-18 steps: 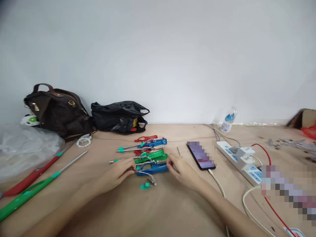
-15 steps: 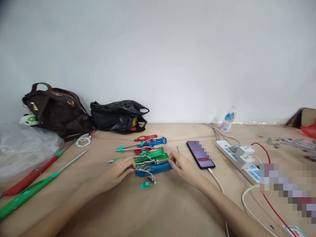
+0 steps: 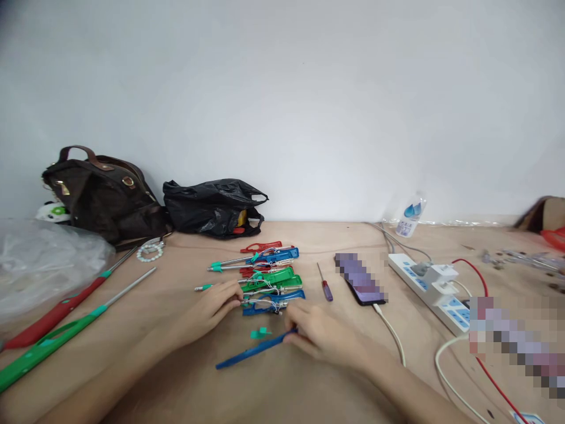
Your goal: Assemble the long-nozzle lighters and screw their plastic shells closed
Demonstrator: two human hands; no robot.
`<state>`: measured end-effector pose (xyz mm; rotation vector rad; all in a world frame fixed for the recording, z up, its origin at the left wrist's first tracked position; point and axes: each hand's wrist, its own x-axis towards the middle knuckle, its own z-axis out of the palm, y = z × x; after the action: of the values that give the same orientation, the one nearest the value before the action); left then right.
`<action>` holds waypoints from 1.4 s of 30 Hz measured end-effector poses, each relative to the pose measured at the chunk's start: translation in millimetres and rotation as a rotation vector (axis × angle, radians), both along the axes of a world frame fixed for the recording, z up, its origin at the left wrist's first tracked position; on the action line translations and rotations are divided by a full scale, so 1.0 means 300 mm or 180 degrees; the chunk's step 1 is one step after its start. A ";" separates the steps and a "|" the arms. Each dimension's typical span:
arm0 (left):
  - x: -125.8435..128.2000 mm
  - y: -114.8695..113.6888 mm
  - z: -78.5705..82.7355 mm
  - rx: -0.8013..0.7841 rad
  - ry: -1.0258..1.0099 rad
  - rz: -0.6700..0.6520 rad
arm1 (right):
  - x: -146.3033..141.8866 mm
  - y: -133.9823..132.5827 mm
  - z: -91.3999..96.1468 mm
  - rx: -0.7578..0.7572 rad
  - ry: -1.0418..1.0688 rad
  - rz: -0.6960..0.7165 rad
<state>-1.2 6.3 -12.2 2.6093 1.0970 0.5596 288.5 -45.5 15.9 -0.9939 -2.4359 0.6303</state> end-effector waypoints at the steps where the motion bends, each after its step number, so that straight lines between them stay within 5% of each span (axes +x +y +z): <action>1: 0.002 -0.001 0.002 0.0002 -0.0028 0.0002 | -0.010 -0.008 -0.004 0.0016 -0.0291 0.0095; 8: 0.023 -0.015 0.031 0.0032 -0.0237 0.0003 | -0.018 0.005 -0.013 0.0472 -0.1307 0.0134; 15: 0.048 -0.045 0.064 0.0061 -0.0610 -0.0071 | -0.007 0.059 -0.059 0.0647 -0.0711 -0.0601; 26: 0.072 -0.075 0.069 0.0212 -0.0786 -0.0217 | -0.063 0.110 -0.158 0.0753 -0.0112 -0.0417; 35: 0.057 -0.074 0.081 0.0034 -0.0755 -0.0089 | -0.020 0.081 -0.079 -0.0127 0.0618 -0.0463; 42: 0.033 -0.056 0.088 -0.0207 -0.0329 -0.0197 | -0.029 0.053 -0.087 -0.0944 0.0962 -0.0315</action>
<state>8.8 -10.4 14.2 2.5189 0.9825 0.6266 279.8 -29.8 -10.2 -1.0373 -2.0553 1.0465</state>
